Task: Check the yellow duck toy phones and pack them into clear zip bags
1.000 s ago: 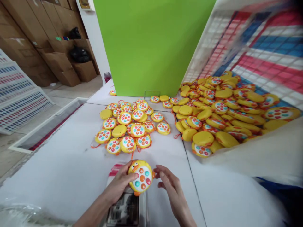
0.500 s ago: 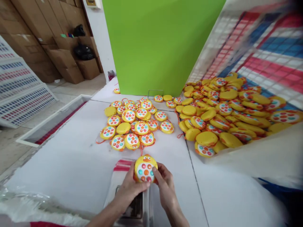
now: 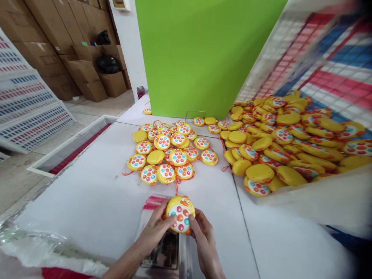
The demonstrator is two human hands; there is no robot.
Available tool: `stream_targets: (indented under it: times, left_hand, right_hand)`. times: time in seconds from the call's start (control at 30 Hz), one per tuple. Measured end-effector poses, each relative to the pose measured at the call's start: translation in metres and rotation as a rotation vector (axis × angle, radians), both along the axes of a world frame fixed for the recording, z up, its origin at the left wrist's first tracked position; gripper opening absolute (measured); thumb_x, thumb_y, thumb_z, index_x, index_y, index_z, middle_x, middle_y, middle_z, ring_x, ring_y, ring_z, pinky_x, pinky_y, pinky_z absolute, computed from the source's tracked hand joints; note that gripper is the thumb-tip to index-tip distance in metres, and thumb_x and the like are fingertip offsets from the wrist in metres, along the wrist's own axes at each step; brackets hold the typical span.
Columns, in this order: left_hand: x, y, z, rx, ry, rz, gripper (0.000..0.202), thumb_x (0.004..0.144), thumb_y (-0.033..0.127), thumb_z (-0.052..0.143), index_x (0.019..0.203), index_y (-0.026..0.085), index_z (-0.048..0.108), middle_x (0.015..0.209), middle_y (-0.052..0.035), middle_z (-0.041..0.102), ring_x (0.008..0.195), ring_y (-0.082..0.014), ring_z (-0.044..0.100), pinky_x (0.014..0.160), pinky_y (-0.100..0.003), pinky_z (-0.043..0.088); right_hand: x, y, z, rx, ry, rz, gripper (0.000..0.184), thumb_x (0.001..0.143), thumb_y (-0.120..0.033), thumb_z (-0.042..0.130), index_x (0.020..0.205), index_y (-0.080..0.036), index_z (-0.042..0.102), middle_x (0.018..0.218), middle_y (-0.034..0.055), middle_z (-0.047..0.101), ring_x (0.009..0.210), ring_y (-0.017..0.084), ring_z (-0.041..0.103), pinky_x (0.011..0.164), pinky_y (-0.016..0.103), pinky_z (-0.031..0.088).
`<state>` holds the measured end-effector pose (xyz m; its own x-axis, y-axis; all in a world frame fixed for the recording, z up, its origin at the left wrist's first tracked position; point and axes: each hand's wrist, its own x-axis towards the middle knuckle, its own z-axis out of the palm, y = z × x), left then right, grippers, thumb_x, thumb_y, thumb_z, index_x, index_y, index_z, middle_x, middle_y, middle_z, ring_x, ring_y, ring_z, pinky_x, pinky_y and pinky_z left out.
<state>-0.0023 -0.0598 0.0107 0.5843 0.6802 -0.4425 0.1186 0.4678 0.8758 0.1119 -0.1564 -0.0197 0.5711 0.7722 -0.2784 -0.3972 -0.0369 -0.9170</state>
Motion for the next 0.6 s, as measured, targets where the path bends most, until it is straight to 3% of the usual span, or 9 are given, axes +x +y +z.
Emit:
stream_targets:
  times: [0.17,0.3,0.4,0.5,0.6]
  left_hand:
    - [0.000,0.000,-0.009,-0.051,-0.034,-0.039,0.063,0.071,0.042,0.066,0.126,0.019,0.043,0.122,-0.0099,0.054,0.100,-0.0268,0.057,0.070,-0.033,0.055]
    - [0.002,0.000,-0.009,-0.075,-0.121,-0.056,0.054,0.071,0.037,0.069,0.119,0.021,0.050,0.120,-0.0075,0.057,0.105,-0.0261,0.056,0.079,-0.032,0.053]
    - [0.013,0.018,-0.004,-0.100,-0.153,-0.023,0.052,0.067,0.031,0.073,0.113,0.019,0.054,0.110,-0.0087,0.063,0.098,-0.0261,0.061,0.077,-0.033,0.054]
    - [0.035,0.055,0.016,-0.127,-0.259,0.094,0.044,0.068,0.026,0.072,0.107,0.017,0.055,0.105,-0.0099,0.065,0.092,-0.0249,0.063,0.068,-0.030,0.054]
    - [0.055,0.085,0.060,-0.207,-0.424,0.200,0.027,0.073,0.025,0.066,0.097,0.014,0.059,0.105,-0.0115,0.064,0.100,-0.0235,0.060,0.077,-0.029,0.052]
  right_hand:
    - [-0.001,-0.002,0.002,-0.023,-0.004,0.028,0.043,0.079,-0.050,0.056,0.107,-0.017,0.058,0.105,0.0101,0.065,0.093,0.025,0.061,0.070,0.031,0.053]
    - [0.001,-0.002,0.001,-0.027,-0.048,0.033,0.044,0.080,-0.052,0.054,0.107,-0.018,0.058,0.105,0.0101,0.064,0.094,0.024,0.060,0.069,0.029,0.052]
    - [0.003,-0.001,-0.002,-0.075,-0.081,0.011,0.045,0.078,-0.054,0.055,0.103,-0.018,0.060,0.096,0.0086,0.065,0.080,0.019,0.060,0.059,0.023,0.049]
    - [0.004,-0.001,-0.010,-0.106,-0.096,-0.057,0.045,0.071,-0.058,0.061,0.091,-0.017,0.064,0.079,0.0059,0.064,0.067,0.015,0.056,0.049,0.019,0.043]
    - [0.004,-0.002,-0.030,-0.121,-0.091,-0.156,0.051,0.063,-0.066,0.063,0.080,-0.017,0.065,0.062,0.0035,0.059,0.057,0.014,0.053,0.042,0.018,0.039]
